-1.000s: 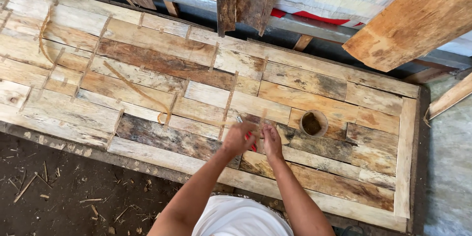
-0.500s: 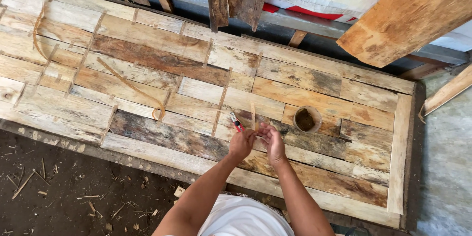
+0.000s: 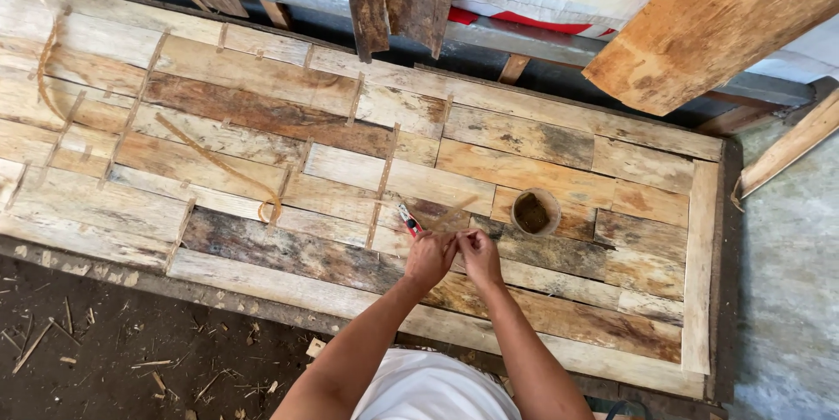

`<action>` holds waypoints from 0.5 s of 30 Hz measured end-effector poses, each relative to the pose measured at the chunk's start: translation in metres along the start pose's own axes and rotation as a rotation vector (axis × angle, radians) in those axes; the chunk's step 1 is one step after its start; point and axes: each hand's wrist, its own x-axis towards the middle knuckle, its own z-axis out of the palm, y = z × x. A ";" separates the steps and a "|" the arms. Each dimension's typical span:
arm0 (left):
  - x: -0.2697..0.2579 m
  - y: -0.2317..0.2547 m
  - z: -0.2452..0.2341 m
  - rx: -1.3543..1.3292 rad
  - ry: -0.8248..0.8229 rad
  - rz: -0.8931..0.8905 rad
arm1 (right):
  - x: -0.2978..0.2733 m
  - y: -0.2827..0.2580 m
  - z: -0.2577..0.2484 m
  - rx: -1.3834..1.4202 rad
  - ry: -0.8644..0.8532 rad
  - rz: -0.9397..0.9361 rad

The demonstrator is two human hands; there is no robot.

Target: The person is measuring and cutting wood panels with a utility knife to fit a specific pattern.

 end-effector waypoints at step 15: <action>0.069 0.020 0.084 -0.412 -0.319 -0.170 | 0.042 -0.049 -0.126 -0.052 0.297 0.046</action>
